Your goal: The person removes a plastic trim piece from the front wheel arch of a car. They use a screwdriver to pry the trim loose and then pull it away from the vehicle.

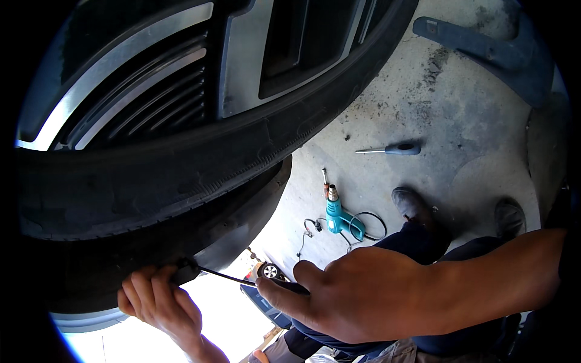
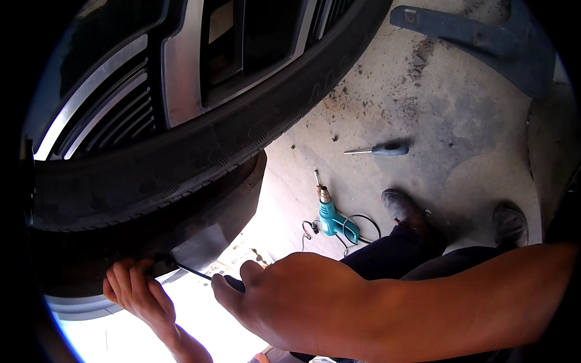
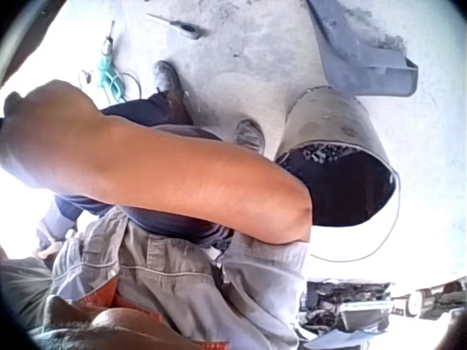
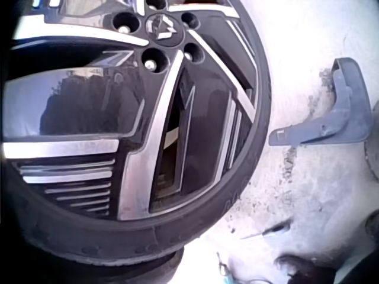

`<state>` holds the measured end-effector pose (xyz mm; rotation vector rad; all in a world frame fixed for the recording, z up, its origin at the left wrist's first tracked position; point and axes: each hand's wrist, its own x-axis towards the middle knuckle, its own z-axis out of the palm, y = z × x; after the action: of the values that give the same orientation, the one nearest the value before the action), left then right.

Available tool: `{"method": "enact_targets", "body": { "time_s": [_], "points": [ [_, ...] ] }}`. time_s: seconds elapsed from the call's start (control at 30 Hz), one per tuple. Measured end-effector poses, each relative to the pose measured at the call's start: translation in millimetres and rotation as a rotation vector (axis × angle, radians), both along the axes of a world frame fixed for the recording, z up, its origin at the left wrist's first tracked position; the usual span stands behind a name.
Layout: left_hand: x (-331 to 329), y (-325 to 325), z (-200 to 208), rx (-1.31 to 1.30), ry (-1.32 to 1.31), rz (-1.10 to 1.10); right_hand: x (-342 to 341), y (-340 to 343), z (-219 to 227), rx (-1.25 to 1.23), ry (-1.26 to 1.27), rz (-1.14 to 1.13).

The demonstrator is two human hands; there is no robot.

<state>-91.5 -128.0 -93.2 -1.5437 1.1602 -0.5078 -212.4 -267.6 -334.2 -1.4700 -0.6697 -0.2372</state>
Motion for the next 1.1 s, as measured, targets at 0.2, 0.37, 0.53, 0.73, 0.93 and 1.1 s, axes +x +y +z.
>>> {"method": "enact_targets", "body": {
  "time_s": [0.2, 0.37, 0.53, 0.73, 0.93, 1.1],
  "points": [
    [-1, 2, 2, 0.002, 0.003, -0.014, -10, 10, 3, -0.077, -0.061, -0.154],
    [1, 0, 0, 0.003, 0.005, -0.023, -6, 30, 1, 0.589, 0.238, 0.093],
    [-1, 0, 2, 0.011, -0.023, 0.021, 18, 2, 4, 0.339, 0.238, 0.243],
    [-1, 1, 4, 0.017, 0.0, -0.008, 30, 7, -5, -0.33, -0.25, -0.584],
    [-1, -1, 1, 0.014, -0.046, 0.022, 65, 17, -13, -0.074, -0.092, -0.466],
    [0, 1, 3, 0.021, -0.028, 0.008, 56, 0, 5, 0.066, 0.14, -0.142]
  ]
}}
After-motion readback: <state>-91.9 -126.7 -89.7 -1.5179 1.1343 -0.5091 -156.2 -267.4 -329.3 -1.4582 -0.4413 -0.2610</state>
